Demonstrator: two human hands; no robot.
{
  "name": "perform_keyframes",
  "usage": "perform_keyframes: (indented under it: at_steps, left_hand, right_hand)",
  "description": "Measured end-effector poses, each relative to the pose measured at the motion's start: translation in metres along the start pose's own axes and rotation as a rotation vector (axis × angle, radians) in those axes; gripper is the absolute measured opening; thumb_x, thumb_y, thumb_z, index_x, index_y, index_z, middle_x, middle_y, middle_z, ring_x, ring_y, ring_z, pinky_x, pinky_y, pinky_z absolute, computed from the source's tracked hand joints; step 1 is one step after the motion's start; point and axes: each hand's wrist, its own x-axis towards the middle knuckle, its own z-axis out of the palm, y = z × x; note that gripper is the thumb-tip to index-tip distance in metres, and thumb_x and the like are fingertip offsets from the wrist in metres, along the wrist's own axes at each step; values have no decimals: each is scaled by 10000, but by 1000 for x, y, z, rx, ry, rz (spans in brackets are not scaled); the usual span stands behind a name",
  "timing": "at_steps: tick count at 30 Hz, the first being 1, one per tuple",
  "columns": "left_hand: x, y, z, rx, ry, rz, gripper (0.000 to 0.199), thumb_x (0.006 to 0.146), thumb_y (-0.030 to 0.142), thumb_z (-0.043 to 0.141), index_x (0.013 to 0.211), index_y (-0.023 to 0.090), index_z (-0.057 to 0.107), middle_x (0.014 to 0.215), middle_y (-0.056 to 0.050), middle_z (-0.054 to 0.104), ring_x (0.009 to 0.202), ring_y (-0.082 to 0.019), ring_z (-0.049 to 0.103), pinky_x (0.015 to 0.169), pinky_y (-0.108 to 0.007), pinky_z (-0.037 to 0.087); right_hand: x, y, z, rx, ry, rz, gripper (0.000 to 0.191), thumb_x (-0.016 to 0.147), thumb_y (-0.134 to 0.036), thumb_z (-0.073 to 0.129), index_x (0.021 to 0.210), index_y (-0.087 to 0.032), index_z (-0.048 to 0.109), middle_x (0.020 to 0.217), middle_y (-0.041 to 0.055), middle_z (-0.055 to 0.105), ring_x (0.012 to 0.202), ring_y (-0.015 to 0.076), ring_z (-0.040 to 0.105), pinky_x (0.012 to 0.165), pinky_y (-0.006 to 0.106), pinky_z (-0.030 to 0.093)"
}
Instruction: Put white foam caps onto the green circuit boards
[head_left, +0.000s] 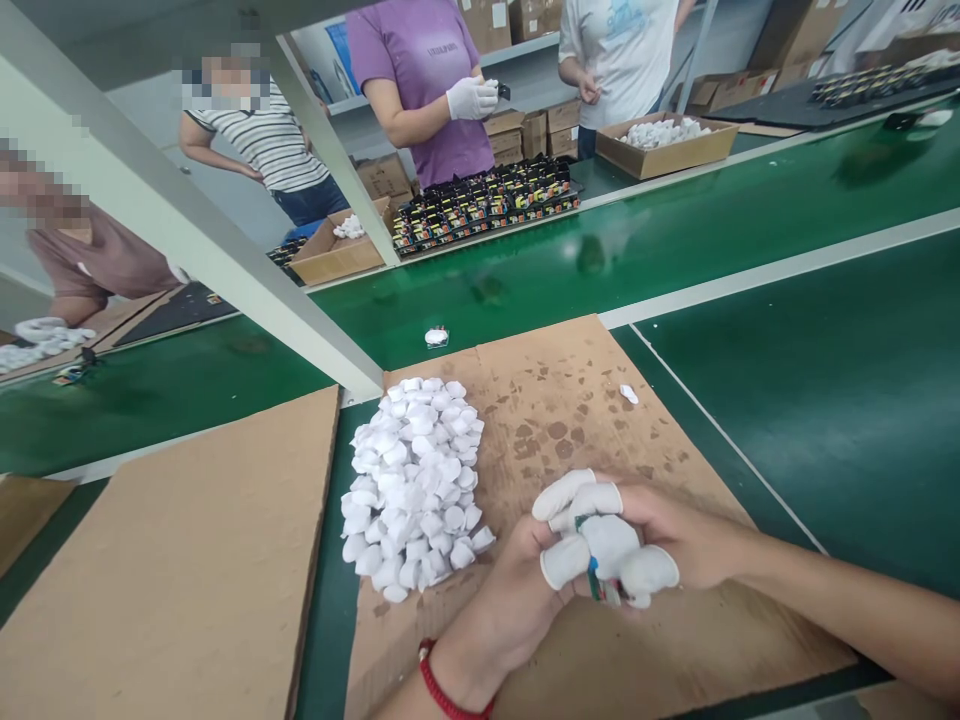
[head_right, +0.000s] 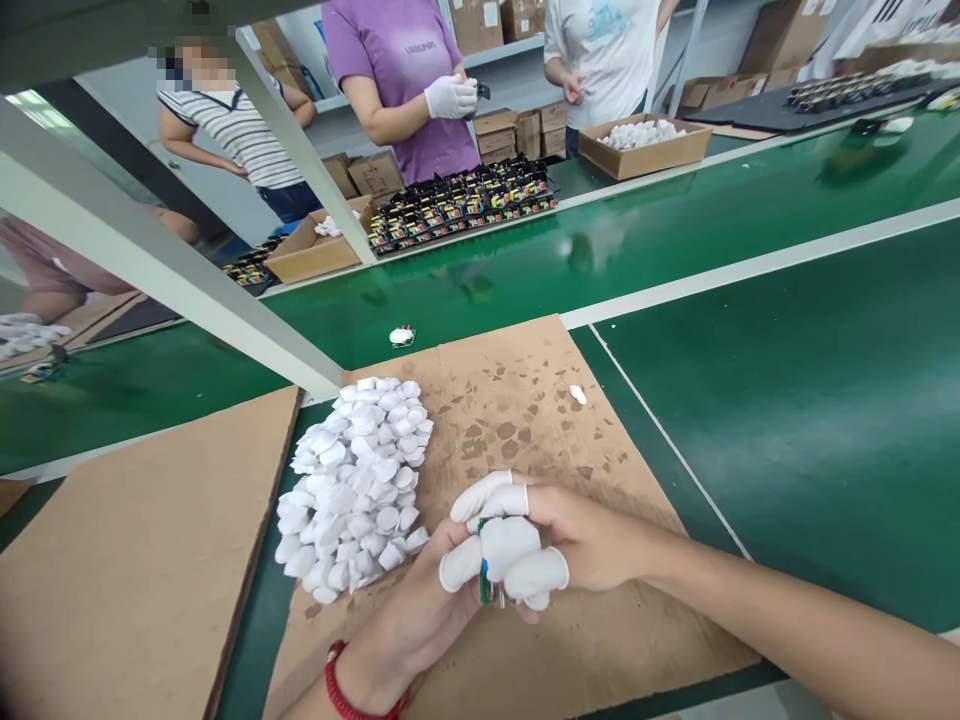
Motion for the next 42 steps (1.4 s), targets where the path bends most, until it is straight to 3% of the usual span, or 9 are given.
perform_keyframes:
  at_steps: [3,6,12,18,24,27,32,36,42]
  left_hand:
    - [1,-9,-9,-103,-105,-7,316,818,379,543,836,86,661,679,-90,647,640,-194,641,541,-272,513]
    - [3,-18,-12,-196,-148,-27,397,822,456,505,815,90,658,641,-78,635,600,-182,626,526,-274,513]
    - [4,-16,-5,-136,-14,-26,364,856,419,452,842,112,645,618,-41,607,596,-169,617,576,-299,524]
    - [5,-12,2,-73,46,-3,419,871,439,397,828,103,644,648,-64,620,580,-172,619,580,-303,512]
    - [7,-9,0,24,71,-23,483,838,507,408,846,84,640,626,-89,627,571,-188,618,565,-309,493]
    - [7,-5,-4,115,130,-16,469,813,485,450,842,60,647,638,-109,633,524,-163,595,512,-269,460]
    - [4,-1,-4,223,172,-101,351,728,377,568,895,83,663,667,-88,644,490,-112,566,490,-219,430]
    - [3,1,-2,264,168,-142,308,702,327,597,882,91,677,663,-85,647,479,-107,553,486,-226,430]
    - [-1,3,0,303,159,-167,257,735,144,497,904,106,687,686,-90,661,458,-83,542,481,-199,419]
  right_hand:
    - [-4,2,-8,137,-47,23,709,819,-619,448,1369,-193,316,1250,150,479,1120,268,506,864,407,467]
    - [-5,5,-14,131,-138,-30,814,737,-488,661,1400,-240,259,1272,116,491,1111,240,523,930,385,421]
    - [-1,9,-15,-286,-3,-202,578,676,-332,755,1212,-268,547,1237,88,529,1161,224,483,980,353,372]
    - [1,9,-13,-549,125,-285,450,718,-343,710,1134,-220,592,1061,96,611,1003,197,562,843,304,451]
    - [-3,15,-3,-402,221,-170,418,713,-340,691,1106,-234,600,1146,87,570,1001,217,563,839,332,467]
    - [4,14,-10,-214,416,-20,432,747,-389,641,1143,-230,568,1131,90,578,953,214,593,788,331,501]
    - [36,2,-77,-440,875,180,485,707,-551,591,955,-138,643,910,107,667,812,230,629,622,288,504]
    - [53,-11,-152,-650,1145,166,532,826,-375,543,1271,-124,396,1069,136,626,915,194,605,757,288,470]
    - [48,2,-210,-981,1251,327,329,860,-289,557,1162,-164,521,1216,106,520,1131,252,484,980,484,341]
